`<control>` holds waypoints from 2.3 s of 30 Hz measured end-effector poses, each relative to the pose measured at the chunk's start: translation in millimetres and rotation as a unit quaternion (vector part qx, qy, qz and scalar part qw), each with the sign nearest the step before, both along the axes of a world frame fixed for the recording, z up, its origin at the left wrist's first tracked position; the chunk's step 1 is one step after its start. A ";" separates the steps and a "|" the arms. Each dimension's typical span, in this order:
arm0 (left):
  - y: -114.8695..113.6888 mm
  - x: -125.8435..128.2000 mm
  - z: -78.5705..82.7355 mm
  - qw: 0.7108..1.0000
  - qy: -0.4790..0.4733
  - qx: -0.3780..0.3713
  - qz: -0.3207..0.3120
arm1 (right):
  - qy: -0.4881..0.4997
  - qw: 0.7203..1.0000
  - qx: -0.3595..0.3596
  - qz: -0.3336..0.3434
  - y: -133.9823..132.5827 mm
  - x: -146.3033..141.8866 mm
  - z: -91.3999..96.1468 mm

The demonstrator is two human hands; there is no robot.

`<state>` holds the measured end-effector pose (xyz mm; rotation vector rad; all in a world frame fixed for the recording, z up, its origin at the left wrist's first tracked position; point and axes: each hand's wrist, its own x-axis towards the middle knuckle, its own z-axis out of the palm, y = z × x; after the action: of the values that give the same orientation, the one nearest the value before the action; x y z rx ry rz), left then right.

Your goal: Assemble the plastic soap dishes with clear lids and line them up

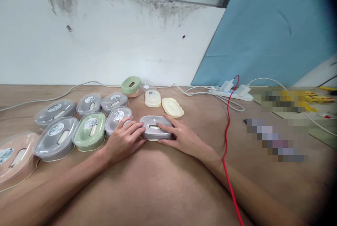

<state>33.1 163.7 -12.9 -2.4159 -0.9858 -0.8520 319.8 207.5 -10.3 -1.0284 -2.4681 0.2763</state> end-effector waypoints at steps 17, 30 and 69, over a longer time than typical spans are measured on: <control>-4.2 5.1 5.6 1.000 -0.003 -0.004 -0.024 | 0.038 0.995 -0.077 0.058 -1.6 -6.5 0.9; -3.2 6.0 5.7 0.998 0.017 -0.005 -0.058 | -0.008 0.972 0.034 -0.231 65.6 -61.4 24.9; -8.1 2.9 8.2 0.997 -0.048 -0.048 0.043 | 0.202 0.975 -0.073 0.056 3.6 -12.9 -0.5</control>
<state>36.1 155.5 -4.7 -2.4117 -1.1836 -0.9167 306.8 211.1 -10.8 -0.7945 -2.1597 0.6453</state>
